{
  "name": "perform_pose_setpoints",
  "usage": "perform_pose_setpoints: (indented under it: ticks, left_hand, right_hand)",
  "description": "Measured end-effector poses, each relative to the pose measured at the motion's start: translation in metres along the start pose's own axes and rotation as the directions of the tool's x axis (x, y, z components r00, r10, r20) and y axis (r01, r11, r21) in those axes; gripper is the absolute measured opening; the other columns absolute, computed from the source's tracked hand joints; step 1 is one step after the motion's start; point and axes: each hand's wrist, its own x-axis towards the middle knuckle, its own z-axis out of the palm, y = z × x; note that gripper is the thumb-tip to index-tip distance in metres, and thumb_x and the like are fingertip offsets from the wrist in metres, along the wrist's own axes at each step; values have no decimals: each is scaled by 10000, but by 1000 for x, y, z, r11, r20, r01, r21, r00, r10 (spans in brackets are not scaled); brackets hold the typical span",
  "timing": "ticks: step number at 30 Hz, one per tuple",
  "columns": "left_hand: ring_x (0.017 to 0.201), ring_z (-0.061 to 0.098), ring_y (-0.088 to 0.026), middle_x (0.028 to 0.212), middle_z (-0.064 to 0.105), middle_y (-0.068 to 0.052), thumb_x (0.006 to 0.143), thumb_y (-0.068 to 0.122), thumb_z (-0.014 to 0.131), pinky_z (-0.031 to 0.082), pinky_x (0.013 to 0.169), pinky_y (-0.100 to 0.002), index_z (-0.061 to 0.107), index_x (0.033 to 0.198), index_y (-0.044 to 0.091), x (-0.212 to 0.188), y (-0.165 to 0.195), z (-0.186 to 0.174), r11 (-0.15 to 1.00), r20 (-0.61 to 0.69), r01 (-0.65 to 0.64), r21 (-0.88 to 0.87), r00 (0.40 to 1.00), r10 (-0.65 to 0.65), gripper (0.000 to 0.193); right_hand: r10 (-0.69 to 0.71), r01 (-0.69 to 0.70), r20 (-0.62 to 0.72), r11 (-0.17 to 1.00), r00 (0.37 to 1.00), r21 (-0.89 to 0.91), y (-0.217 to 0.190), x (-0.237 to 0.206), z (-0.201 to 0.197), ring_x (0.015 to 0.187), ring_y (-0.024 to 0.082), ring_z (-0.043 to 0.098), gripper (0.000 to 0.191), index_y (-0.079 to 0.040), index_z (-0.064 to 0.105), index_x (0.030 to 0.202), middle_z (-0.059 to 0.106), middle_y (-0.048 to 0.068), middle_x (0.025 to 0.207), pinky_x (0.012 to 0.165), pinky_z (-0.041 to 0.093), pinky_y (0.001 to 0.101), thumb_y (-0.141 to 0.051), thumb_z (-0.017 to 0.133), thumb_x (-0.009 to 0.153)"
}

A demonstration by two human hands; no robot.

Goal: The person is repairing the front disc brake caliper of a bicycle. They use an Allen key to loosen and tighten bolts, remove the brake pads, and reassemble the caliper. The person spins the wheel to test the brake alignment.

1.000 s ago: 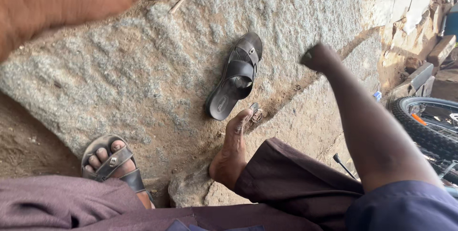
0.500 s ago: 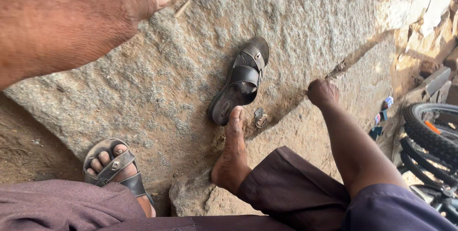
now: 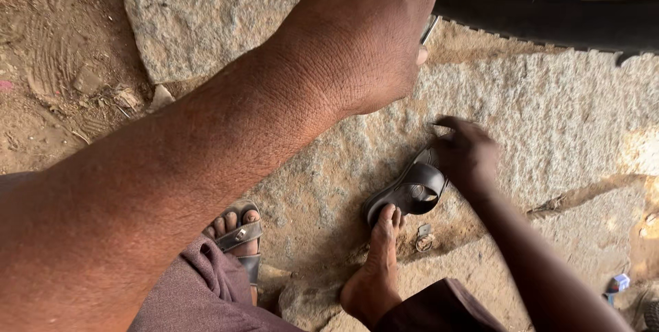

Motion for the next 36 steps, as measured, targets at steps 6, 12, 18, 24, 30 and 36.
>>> perform_pose_setpoints:
  ticks: [6,12,18,24,30,36]
  left_hand:
    - [856,715,-219,1014,704,-184,774,151,856,632,689,-332,689,1062,-37,1,-15,1,998,-5,-37,-58,999,37,383]
    - [751,723,-193,922,712,-177,831,93,771,625,663,-350,685,999,-27,-7,-8,-29,1000,-15,-17,-17,1000,16,223]
    - [839,742,-256,993,717,-184,824,182,818,652,663,-368,676,1055,-33,-14,-13,-29,1000,71,-17,-7,997,17,346]
    - [928,732,-286,984,726,-171,838,103,780,623,797,-445,687,1039,30,-17,-24,-30,999,107,-26,34,994,23,233]
    - [922,710,-218,1058,716,-139,905,40,721,630,841,-373,645,1137,13,-23,-30,-54,987,318,147,-60,940,-121,246]
    - [978,705,-176,1083,715,-75,830,75,779,591,863,-336,729,1118,129,-31,-32,-78,951,201,112,-288,978,-55,298]
  right_hand:
    - [-214,265,-260,948,941,177,-100,35,36,514,93,429,123,-86,624,1156,580,-5,663,463,380,319,-95,685,1049]
    - [39,5,251,985,967,-170,-95,21,86,479,206,504,133,-103,606,1094,582,75,592,425,451,370,-154,650,979]
    - [191,-190,-11,980,981,56,-105,21,103,606,280,613,130,-96,589,1054,621,73,658,603,516,443,-179,666,991]
    - [136,-128,-167,990,976,58,-140,60,80,637,266,632,159,-75,627,979,658,119,734,594,523,417,-201,700,916]
    - [388,-161,-61,515,920,842,-197,107,12,690,60,629,171,-54,703,1099,723,-4,851,610,524,232,-207,686,1024]
    - [518,-64,94,-75,850,995,-235,125,-30,547,25,428,98,20,699,1053,604,-18,733,469,317,181,-74,708,1025]
